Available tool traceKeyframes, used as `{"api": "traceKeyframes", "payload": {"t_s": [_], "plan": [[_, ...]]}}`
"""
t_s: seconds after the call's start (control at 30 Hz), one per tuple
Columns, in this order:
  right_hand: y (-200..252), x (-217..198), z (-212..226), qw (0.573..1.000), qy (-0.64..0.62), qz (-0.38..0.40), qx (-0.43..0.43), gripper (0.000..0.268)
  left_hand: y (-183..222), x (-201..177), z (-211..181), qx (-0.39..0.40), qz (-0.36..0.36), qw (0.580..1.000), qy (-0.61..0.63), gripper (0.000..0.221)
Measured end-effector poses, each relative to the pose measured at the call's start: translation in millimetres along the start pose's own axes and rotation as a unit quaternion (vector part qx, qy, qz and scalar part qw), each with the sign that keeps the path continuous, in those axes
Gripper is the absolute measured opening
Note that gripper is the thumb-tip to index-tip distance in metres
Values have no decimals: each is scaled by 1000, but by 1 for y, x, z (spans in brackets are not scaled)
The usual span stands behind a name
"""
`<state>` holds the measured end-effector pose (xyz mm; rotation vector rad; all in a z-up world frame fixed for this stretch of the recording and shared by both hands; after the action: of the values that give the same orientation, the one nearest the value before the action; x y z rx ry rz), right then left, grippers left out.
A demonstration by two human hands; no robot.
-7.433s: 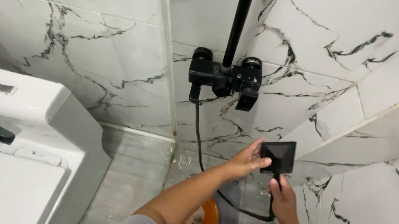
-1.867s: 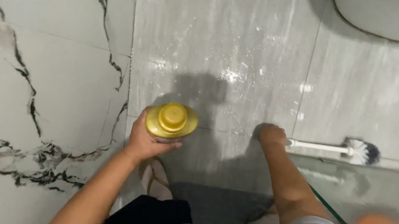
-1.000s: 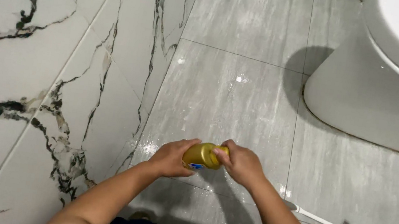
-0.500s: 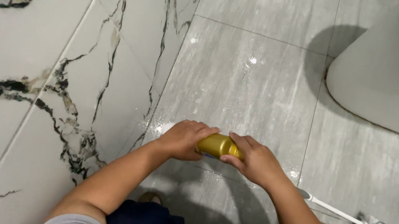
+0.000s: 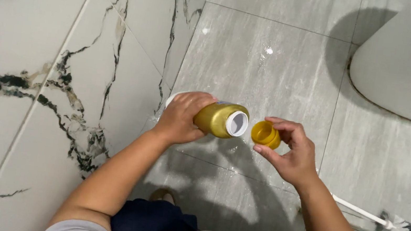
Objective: Cleaning the bathroom floor using a scrub brush and cleaning solution.
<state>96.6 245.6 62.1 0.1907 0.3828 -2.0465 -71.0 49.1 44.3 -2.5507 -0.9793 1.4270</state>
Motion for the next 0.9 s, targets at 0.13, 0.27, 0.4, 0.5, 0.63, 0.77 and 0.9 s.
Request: {"api": "traceKeyframes", "payload": {"t_s": [0.13, 0.27, 0.4, 0.5, 0.63, 0.77, 0.9], "plan": [[2, 17, 10, 999, 12, 29, 14, 60, -10, -24, -20, 66, -68, 995, -33, 87], [9, 22, 15, 999, 0, 12, -52, 58, -13, -27, -27, 98, -91, 984, -116, 79], [11, 21, 10, 998, -35, -6, -48, 57, -15, -31, -30, 118, -112, 976, -146, 72], [10, 20, 8, 998, -47, -6, -37, 56, -17, -33, -36, 140, -117, 970, -160, 70], [9, 20, 8, 999, -28, 5, -40, 56, -20, -35, -42, 161, -115, 963, -185, 67], [9, 19, 7, 999, -21, -15, -37, 57, -23, -37, -48, 176, -123, 954, -209, 55], [11, 20, 0, 999, -21, -20, -35, 58, -23, -36, -49, 194, -130, 944, -233, 48]]}}
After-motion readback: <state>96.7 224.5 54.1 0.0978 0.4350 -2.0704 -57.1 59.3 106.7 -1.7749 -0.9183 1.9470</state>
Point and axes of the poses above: each hand's wrist, its own y-axis away from the middle knuckle, its own x-axis out of the palm, z = x × y, the point moved 8 cm from there along -y, towards the middle knuckle, and after that the axes turned 7 degrees about -z, right-handed, at the moved point
